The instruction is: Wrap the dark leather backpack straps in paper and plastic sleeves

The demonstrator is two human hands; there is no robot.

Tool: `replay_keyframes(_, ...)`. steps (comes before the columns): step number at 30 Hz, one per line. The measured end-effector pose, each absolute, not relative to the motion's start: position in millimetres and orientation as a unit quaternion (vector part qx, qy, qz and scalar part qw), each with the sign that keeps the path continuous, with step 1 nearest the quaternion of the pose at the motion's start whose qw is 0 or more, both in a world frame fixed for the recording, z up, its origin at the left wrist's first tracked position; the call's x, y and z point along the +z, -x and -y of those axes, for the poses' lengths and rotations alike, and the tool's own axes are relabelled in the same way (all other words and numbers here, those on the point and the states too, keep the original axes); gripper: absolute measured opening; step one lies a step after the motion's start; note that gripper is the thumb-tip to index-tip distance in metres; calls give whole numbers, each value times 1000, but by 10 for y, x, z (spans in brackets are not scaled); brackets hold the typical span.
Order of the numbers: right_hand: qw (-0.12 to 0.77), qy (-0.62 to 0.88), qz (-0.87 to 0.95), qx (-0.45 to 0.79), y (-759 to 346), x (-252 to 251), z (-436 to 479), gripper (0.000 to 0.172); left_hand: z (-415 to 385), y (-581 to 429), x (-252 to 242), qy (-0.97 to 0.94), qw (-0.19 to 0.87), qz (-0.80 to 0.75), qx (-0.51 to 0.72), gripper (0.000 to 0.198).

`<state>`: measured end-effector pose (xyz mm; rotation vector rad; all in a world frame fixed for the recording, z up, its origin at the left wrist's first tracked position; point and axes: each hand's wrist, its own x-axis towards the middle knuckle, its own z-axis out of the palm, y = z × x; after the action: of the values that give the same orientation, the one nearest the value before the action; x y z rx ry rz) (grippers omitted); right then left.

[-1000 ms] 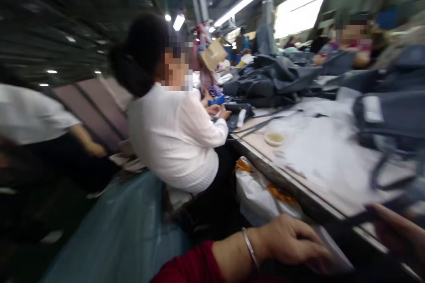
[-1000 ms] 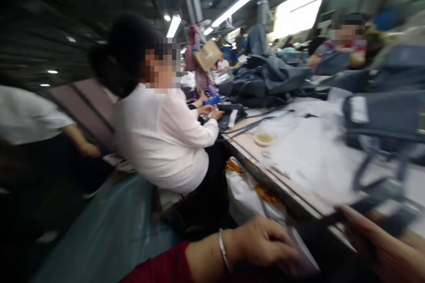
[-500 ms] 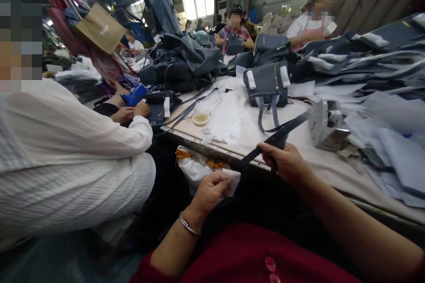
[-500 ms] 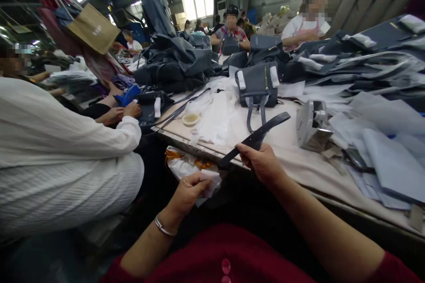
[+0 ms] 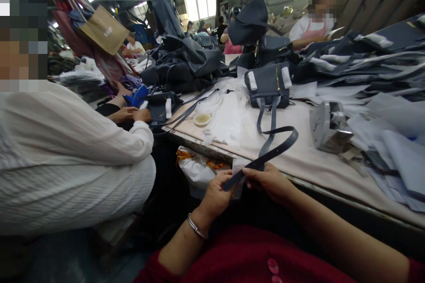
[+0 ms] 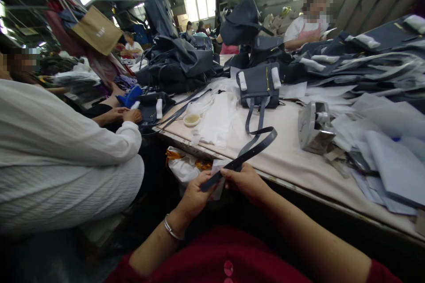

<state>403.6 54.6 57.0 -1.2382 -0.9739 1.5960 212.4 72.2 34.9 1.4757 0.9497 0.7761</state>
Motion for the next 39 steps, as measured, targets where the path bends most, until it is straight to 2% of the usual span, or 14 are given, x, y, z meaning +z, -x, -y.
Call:
replay_keyframes(4,426,518,426,607,-4044,575,-483,34,-796,-1924,323,-508,736,-327,305,49)
replay_keyframes(7,412,528,478,568,-4022,602,-462,30,-853,-1843,351,-443,775,-313,325,50)
replay_keyframes(13,411,523,549,506,-3938,544,-498,21,-849,-2083,401,-561,622,-428,339,39)
replay_keyframes(16,435,535,529,494,-4026,558,-507,24,-871,-2079,389,-582,556,-476,355,34)
replay_keyframes(21,472,560,481,481,-4272,791,-566,32,-892,-1892,393,-673,456,-473,339,24)
replay_keyframes(29,450,544,548,449,-4228,936,-657,27,-836,-1913,449,-688,454,-468,319,19)
replay_keyframes(39,402,503,636,426,-4228,795,-710,25,-875,-1940,477,-687,481,-449,309,26)
